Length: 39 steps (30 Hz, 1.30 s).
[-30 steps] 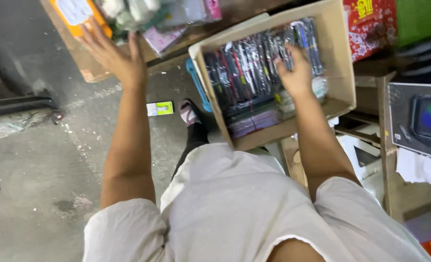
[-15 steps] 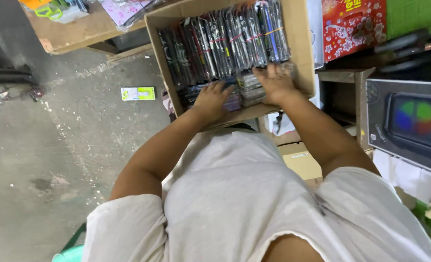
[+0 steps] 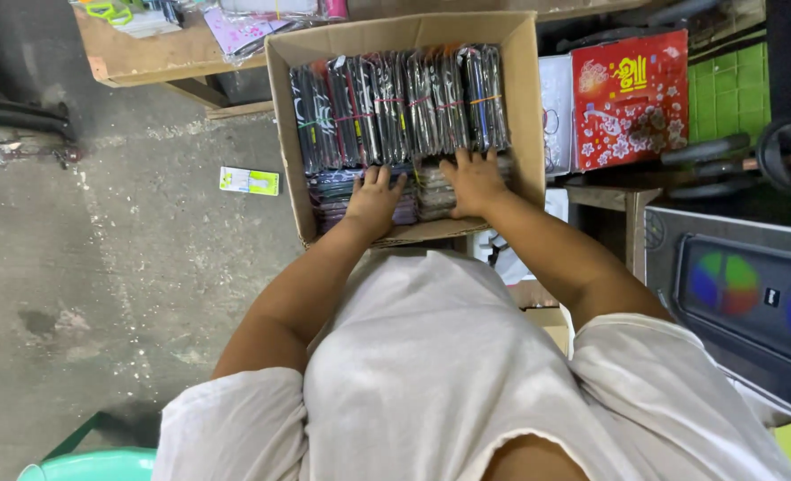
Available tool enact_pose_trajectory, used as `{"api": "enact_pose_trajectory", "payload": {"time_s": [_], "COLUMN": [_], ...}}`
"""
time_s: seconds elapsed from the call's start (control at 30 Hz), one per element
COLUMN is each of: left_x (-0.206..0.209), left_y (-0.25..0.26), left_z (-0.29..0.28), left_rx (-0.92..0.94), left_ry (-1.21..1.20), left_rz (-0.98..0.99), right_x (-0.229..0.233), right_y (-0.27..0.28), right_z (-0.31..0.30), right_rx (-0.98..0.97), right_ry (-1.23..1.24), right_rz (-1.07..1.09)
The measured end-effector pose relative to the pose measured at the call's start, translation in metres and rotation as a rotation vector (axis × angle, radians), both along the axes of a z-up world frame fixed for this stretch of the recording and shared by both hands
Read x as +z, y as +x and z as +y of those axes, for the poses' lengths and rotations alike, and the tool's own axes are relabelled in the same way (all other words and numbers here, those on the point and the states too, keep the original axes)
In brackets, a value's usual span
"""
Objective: Sorting and organizing mobile phone accessories including cases and chargers into a cardboard box.
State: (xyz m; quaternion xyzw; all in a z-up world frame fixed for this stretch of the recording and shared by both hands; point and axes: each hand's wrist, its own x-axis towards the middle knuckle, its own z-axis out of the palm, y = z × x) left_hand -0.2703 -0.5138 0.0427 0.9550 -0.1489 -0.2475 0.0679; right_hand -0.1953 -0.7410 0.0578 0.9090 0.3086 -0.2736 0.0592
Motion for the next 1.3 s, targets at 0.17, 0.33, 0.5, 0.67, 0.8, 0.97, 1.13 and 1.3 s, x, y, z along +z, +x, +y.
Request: {"api": "enact_pose_trajectory", "payload": {"time_s": [0.17, 0.33, 0.5, 0.67, 0.8, 0.97, 1.13, 1.3], "left_x": [0.013, 0.003, 0.019, 0.048, -0.006, 0.064, 0.023, -0.048], "left_y": [0.003, 0.002, 0.003, 0.012, 0.027, 0.056, 0.063, 0.026], "left_z": [0.000, 0.003, 0.002, -0.005, 0.012, 0.002, -0.014, 0.007], "left_rx": [0.028, 0.034, 0.061, 0.143, 0.403, 0.617, 1.119, 0.574], "left_ry": [-0.027, -0.044, -0.065, -0.058, -1.198, -1.704, -1.424, -0.645], "left_rz": [0.047, 0.004, 0.047, 0.122, 0.337, 0.411, 0.184, 0.036], "right_x": [0.007, 0.017, 0.083, 0.104, 0.128, 0.100, 0.029, 0.050], "right_y": [-0.003, 0.003, 0.013, 0.041, 0.058, 0.045, 0.033, 0.039], "right_z": [-0.005, -0.018, -0.027, -0.059, -0.069, -0.025, 0.010, 0.016], "right_rx": [0.047, 0.089, 0.103, -0.116, -0.354, -1.058, -1.164, -1.037], "right_ry": [0.080, 0.162, 0.234, 0.550, 1.203, 1.486, 1.674, 1.596], "right_rz": [-0.037, -0.052, -0.027, 0.111, 0.525, 0.871, 1.164, 0.617]}}
